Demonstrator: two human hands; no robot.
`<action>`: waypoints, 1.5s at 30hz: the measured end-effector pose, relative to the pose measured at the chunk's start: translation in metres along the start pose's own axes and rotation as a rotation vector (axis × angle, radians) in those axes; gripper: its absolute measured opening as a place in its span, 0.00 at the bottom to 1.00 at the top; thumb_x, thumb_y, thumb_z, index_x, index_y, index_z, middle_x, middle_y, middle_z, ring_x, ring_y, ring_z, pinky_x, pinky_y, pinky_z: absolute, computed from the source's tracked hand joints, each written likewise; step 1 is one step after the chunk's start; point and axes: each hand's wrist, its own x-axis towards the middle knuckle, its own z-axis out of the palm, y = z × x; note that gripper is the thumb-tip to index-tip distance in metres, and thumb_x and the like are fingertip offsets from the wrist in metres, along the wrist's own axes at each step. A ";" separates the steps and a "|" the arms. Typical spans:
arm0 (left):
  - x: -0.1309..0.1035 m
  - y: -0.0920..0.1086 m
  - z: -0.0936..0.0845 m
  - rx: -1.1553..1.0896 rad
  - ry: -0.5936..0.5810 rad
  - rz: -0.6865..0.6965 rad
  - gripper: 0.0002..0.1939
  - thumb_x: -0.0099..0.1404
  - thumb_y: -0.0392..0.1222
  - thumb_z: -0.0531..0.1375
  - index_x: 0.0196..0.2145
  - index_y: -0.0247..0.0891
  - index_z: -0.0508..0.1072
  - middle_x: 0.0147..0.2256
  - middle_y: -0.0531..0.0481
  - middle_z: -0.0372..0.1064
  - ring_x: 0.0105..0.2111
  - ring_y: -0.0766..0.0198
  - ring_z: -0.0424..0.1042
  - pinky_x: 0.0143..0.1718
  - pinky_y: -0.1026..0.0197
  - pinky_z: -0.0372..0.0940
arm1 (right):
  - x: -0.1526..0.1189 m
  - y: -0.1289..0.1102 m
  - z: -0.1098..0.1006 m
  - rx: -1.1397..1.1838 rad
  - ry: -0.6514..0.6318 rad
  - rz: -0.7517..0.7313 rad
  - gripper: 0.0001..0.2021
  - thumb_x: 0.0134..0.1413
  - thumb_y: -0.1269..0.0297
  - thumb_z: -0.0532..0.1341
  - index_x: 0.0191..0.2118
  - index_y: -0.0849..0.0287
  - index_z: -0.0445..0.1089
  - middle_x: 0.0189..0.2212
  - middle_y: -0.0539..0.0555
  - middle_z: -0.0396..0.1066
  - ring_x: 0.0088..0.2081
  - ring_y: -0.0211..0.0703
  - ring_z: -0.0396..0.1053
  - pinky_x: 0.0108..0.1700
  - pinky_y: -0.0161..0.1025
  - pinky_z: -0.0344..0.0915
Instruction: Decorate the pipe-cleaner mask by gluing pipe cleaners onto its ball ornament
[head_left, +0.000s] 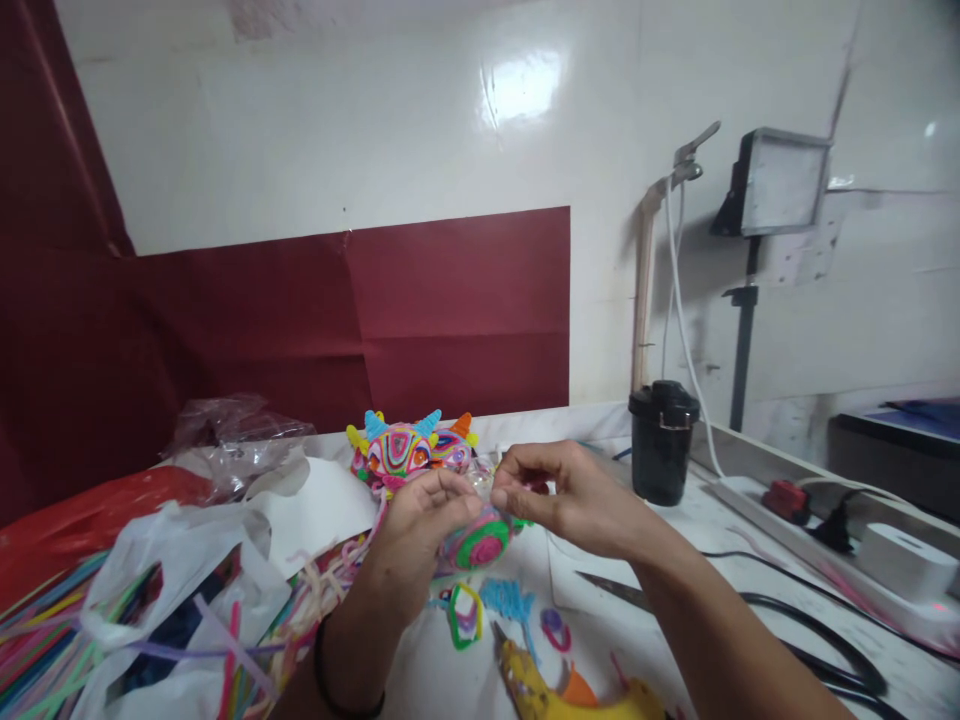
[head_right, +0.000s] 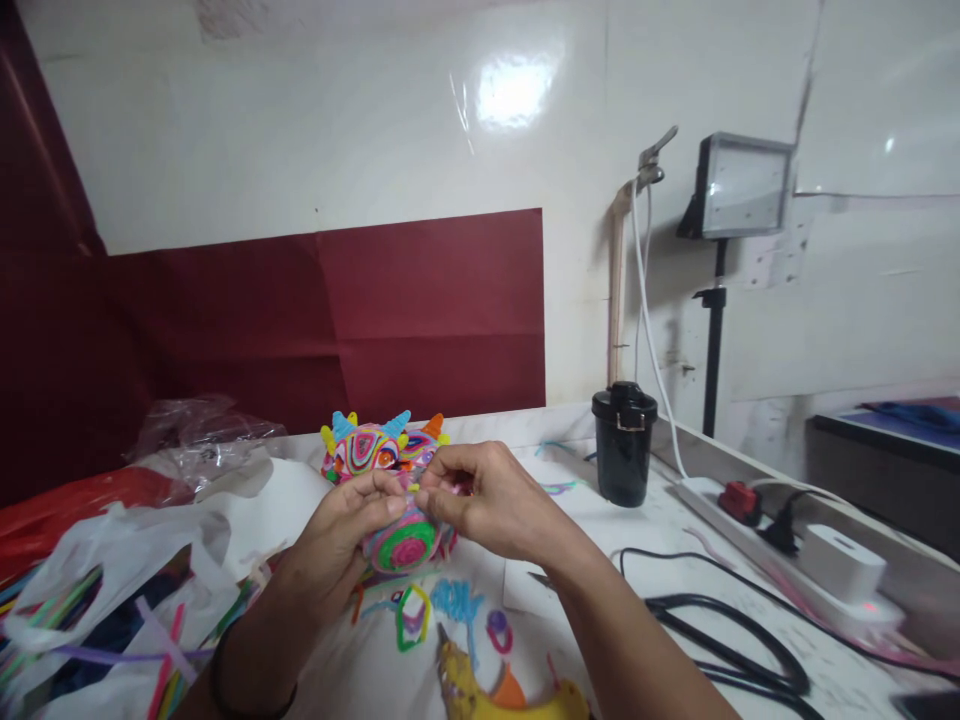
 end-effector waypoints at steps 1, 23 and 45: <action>0.000 0.000 0.000 0.001 0.000 -0.006 0.10 0.47 0.38 0.68 0.26 0.36 0.69 0.23 0.53 0.70 0.24 0.67 0.68 0.27 0.64 0.60 | 0.000 0.000 0.000 0.008 0.002 0.005 0.05 0.50 0.67 0.62 0.26 0.60 0.69 0.20 0.46 0.61 0.24 0.35 0.55 0.26 0.34 0.53; 0.000 0.003 -0.001 -0.014 0.020 0.035 0.09 0.46 0.38 0.67 0.24 0.36 0.70 0.23 0.53 0.70 0.23 0.69 0.67 0.26 0.67 0.60 | 0.010 0.008 0.010 0.249 0.058 0.132 0.11 0.43 0.65 0.66 0.36 0.59 0.71 0.23 0.45 0.62 0.26 0.35 0.57 0.28 0.35 0.54; 0.000 0.007 -0.003 -0.072 0.017 0.063 0.09 0.44 0.37 0.68 0.22 0.36 0.70 0.21 0.54 0.69 0.21 0.70 0.65 0.23 0.68 0.59 | 0.018 0.023 0.032 0.931 -0.063 0.202 0.14 0.33 0.61 0.75 0.25 0.60 0.71 0.20 0.44 0.66 0.23 0.31 0.59 0.29 0.33 0.53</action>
